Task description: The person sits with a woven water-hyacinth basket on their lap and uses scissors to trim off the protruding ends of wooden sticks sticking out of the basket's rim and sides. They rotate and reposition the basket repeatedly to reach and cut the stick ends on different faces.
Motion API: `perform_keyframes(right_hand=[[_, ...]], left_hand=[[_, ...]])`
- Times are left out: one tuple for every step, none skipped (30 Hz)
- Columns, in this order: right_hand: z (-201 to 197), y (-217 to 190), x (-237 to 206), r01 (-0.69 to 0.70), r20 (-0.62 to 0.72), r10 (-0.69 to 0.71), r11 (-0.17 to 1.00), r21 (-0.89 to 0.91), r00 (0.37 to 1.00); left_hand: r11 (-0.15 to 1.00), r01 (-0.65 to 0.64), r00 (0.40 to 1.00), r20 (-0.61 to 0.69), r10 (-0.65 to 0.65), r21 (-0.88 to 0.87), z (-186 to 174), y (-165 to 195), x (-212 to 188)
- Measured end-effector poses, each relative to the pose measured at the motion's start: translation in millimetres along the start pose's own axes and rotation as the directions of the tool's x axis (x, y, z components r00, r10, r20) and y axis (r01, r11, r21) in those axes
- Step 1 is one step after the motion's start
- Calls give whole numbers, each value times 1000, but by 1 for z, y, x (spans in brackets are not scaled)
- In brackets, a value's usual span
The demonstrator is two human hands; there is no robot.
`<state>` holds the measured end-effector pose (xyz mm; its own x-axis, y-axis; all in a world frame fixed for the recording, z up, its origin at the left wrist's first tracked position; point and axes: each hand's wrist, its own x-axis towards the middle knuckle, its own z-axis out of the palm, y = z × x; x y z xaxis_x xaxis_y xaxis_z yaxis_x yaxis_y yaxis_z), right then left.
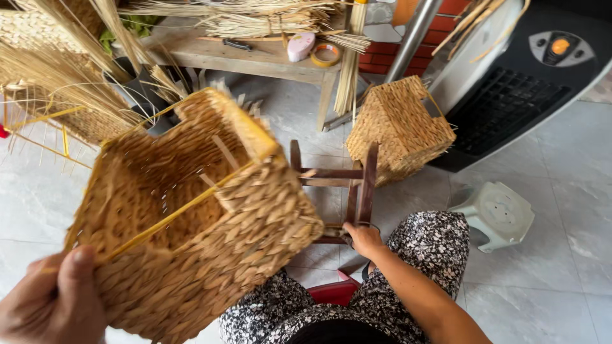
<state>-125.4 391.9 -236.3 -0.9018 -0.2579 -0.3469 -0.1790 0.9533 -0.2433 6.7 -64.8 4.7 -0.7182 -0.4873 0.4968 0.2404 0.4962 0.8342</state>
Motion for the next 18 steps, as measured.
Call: perform_keyframes(right_hand=[[-4, 1, 0, -73, 26, 71, 995, 61, 997], [-5, 1, -3, -149, 56, 143, 981, 123, 988], [-8, 3, -6, -158, -47, 175, 954, 256, 983], [-13, 6, -9, -149, -149, 220, 913, 380, 964], [-18, 8, -13, -122, -241, 270, 862, 493, 932], [-21, 13, -21, -69, -269, 303, 772, 632, 914], [-22, 23, -30, -6, -290, 338, 660, 751, 895], [-23, 31, -41, 62, -301, 379, 529, 846, 875], [-25, 38, -51, 136, -321, 375, 444, 886, 870], [-28, 48, -64, 209, -342, 375, 352, 912, 862], [-29, 55, -78, 278, -362, 379, 258, 925, 852], [-27, 61, -92, 314, -377, 373, 221, 923, 848], [-27, 65, -102, 340, -385, 364, 184, 922, 848], [-26, 68, -109, 354, -379, 360, 134, 925, 852], [-26, 69, -115, 363, -370, 353, 88, 927, 859], [-25, 68, -116, 352, -344, 344, 42, 935, 873], [-24, 64, -113, 338, -316, 335, -7, 941, 888], [-24, 60, -108, 318, -285, 328, -51, 947, 901]], left_hand=[[999, -39, 999, 31, 39, -6, 9, 7, 2], [997, -69, 997, 45, 70, -36, 20, 14, 4], [993, -94, 993, 64, 98, -67, 33, 20, 9], [988, -117, 988, 84, 126, -100, 46, 25, 13], [983, -129, 984, 107, 143, -127, 57, 31, 16], [975, -154, 975, 135, 176, -162, 70, 37, 18], [964, -176, 964, 162, 209, -197, 82, 42, 20], [955, -198, 949, 202, 243, -222, 95, 46, 20], [944, -216, 930, 242, 277, -249, 108, 50, 20], [940, -223, 912, 285, 295, -259, 121, 54, 19], [940, -233, 897, 319, 307, -247, 134, 57, 15], [941, -243, 882, 351, 315, -236, 148, 60, 11], [943, -233, 863, 397, 312, -236, 161, 62, 6], [944, -227, 843, 437, 314, -239, 173, 63, 1], [952, -192, 847, 451, 284, -238, 185, 63, -5], [960, -157, 850, 463, 252, -234, 194, 63, -12], [967, -121, 852, 475, 218, -226, 198, 61, -17], [962, -146, 841, 484, 244, -231, 197, 58, -21]])
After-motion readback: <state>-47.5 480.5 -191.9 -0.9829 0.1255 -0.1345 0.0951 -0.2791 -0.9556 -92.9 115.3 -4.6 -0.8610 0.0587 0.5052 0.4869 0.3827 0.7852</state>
